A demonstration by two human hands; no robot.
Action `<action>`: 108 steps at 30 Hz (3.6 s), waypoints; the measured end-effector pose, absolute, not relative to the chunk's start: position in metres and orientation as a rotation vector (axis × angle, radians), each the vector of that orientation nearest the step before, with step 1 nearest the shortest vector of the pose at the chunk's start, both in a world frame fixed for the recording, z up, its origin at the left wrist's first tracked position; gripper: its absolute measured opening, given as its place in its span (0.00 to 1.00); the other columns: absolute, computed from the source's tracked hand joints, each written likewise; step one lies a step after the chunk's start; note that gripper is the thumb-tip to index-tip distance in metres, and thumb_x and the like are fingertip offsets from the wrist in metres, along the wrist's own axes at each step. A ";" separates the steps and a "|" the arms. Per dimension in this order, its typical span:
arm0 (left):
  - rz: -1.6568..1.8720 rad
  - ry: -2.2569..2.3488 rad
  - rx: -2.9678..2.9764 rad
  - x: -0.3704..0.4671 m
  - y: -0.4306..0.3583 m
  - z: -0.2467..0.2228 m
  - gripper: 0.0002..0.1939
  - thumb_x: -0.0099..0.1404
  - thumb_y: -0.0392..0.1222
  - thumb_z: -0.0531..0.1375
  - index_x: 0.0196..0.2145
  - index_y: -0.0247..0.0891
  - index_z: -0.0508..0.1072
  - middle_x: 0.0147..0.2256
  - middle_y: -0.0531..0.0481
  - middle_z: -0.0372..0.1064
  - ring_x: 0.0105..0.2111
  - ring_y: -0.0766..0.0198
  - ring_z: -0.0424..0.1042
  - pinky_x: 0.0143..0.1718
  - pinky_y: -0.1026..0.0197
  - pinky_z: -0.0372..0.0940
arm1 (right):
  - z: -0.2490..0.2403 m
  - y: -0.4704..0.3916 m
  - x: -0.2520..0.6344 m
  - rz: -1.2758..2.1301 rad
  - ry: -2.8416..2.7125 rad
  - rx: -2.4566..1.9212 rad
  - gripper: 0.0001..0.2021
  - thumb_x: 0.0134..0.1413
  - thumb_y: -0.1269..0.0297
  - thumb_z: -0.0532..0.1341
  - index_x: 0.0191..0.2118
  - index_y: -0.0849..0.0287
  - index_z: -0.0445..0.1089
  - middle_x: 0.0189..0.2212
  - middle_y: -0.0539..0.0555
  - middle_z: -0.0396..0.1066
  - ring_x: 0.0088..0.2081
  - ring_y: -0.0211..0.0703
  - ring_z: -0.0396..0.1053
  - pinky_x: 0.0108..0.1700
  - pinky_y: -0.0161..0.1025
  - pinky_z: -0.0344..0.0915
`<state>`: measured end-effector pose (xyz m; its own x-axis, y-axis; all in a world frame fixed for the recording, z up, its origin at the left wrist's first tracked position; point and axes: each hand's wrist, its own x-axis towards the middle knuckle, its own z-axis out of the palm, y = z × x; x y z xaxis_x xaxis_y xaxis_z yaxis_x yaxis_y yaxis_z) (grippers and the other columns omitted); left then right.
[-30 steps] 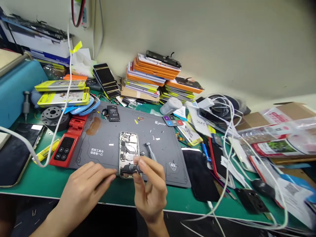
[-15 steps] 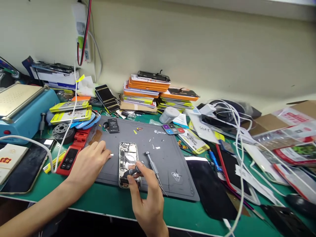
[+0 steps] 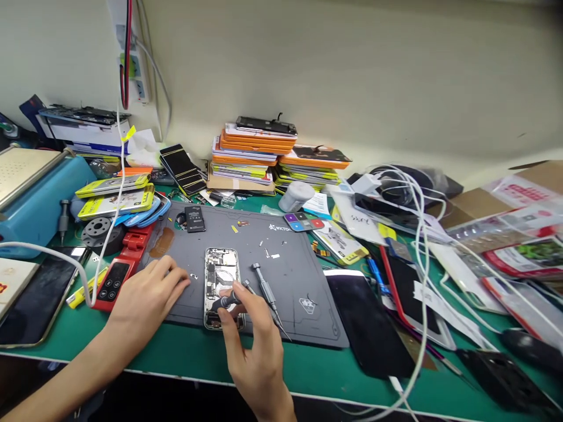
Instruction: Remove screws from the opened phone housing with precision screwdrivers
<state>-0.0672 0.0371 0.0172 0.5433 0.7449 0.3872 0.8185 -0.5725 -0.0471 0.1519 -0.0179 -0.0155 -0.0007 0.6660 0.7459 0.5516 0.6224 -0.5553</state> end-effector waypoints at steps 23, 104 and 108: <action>-0.816 -1.315 -2.716 -0.062 0.002 0.012 0.15 0.85 0.38 0.50 0.49 0.39 0.78 0.45 0.48 0.78 0.41 0.62 0.75 0.46 0.59 0.70 | -0.015 -0.019 0.151 0.168 -1.592 -1.072 0.32 0.70 0.76 0.64 0.74 0.50 0.60 0.53 0.58 0.81 0.40 0.42 0.81 0.41 0.40 0.84; -1.408 -1.476 -2.730 -0.053 -0.002 -0.009 0.07 0.82 0.36 0.56 0.45 0.41 0.73 0.36 0.54 0.75 0.35 0.63 0.73 0.40 0.59 0.65 | 0.008 0.008 0.150 0.781 -1.317 -1.269 0.05 0.72 0.60 0.65 0.46 0.52 0.70 0.50 0.56 0.84 0.37 0.41 0.84 0.45 0.41 0.82; -1.481 -1.532 -2.841 -0.056 -0.002 -0.009 0.07 0.84 0.41 0.56 0.47 0.43 0.74 0.36 0.55 0.77 0.34 0.65 0.75 0.39 0.62 0.67 | 0.017 0.002 0.144 0.933 -0.959 -1.096 0.10 0.75 0.58 0.62 0.56 0.48 0.66 0.41 0.51 0.80 0.27 0.39 0.80 0.30 0.38 0.79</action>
<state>-0.0559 -0.0022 -0.0087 0.3096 0.8279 0.4677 0.4960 -0.5603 0.6634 0.1438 0.0021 0.0174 0.3065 0.9398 0.1515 -0.1256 0.1976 -0.9722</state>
